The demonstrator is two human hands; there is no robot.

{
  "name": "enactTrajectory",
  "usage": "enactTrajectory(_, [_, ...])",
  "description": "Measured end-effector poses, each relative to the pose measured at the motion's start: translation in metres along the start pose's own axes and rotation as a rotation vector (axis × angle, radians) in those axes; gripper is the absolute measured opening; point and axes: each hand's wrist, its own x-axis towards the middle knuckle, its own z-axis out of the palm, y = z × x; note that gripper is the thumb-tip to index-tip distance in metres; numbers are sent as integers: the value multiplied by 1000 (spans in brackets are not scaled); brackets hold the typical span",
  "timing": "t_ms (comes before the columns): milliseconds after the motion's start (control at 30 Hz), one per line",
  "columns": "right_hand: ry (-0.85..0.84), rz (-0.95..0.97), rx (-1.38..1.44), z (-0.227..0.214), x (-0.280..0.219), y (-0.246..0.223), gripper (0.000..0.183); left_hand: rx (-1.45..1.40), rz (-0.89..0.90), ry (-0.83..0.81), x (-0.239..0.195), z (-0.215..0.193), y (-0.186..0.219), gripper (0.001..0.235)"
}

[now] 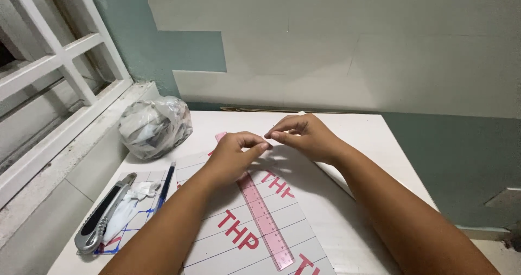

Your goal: Measuring and cutting a strip of vinyl with a utility knife and ruler, then peeling the backing and applying it to a surface.

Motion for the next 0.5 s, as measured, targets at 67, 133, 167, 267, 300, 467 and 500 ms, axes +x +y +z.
enactTrajectory(67, [9, 43, -15, -2, -1, -3, 21, 67, -22, 19, -7, -4, 8, 24])
enactTrajectory(133, [19, 85, -29, -4, -1, -2, 22, 135, -42, 39, -7, -8, 8, 23])
enactTrajectory(167, [27, 96, -41, -5, -1, 2, 22, 228, -5, 68, -2, -11, 5, 22])
enactTrajectory(267, [45, 143, -53, -6, -1, 7, 22, 534, 12, 139, 3, -23, -8, 21])
enactTrajectory(300, [58, 175, -60, -6, -2, 8, 23, 746, -1, 182, 3, -28, -12, 21])
enactTrajectory(467, [16, 191, -198, -5, -5, 4, 22, 935, -140, 300, 13, -47, -49, 17])
enactTrajectory(500, [-4, 176, -260, -5, -5, 2, 24, 969, -127, 350, 11, -49, -53, 13])
